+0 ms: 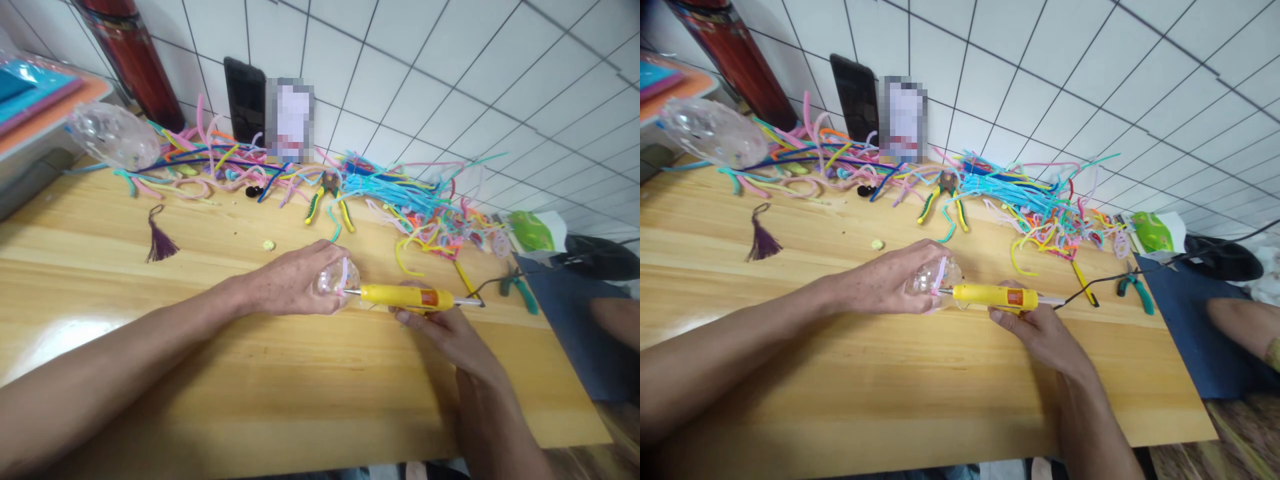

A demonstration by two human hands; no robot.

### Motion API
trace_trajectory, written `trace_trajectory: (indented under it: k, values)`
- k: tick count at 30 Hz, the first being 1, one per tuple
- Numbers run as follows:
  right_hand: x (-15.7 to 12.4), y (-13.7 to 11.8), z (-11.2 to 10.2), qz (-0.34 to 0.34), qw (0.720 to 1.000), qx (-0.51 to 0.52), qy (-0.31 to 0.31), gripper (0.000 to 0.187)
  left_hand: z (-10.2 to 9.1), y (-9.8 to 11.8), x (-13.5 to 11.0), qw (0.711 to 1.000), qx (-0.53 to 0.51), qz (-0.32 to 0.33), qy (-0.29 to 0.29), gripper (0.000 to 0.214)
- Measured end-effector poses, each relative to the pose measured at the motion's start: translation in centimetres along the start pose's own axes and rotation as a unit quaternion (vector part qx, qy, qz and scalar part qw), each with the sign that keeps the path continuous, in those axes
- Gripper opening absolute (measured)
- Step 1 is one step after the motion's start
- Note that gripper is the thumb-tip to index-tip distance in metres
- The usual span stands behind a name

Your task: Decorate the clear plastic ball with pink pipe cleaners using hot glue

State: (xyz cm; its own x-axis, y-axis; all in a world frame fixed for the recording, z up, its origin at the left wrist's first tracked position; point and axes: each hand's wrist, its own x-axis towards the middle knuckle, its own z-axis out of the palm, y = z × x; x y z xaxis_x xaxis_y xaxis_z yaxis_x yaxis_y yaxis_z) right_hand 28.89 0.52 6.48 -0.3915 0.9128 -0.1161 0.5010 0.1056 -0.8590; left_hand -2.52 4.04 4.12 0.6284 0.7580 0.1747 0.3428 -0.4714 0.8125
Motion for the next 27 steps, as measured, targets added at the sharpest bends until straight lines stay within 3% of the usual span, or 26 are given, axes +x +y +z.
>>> trace_trajectory:
  k: [27]
  values:
    - [-0.10,0.31,0.09,0.023,1.000,0.008,0.015,0.036,-0.18,-0.02,-0.03,1.000,0.005,-0.002,-0.020,0.043]
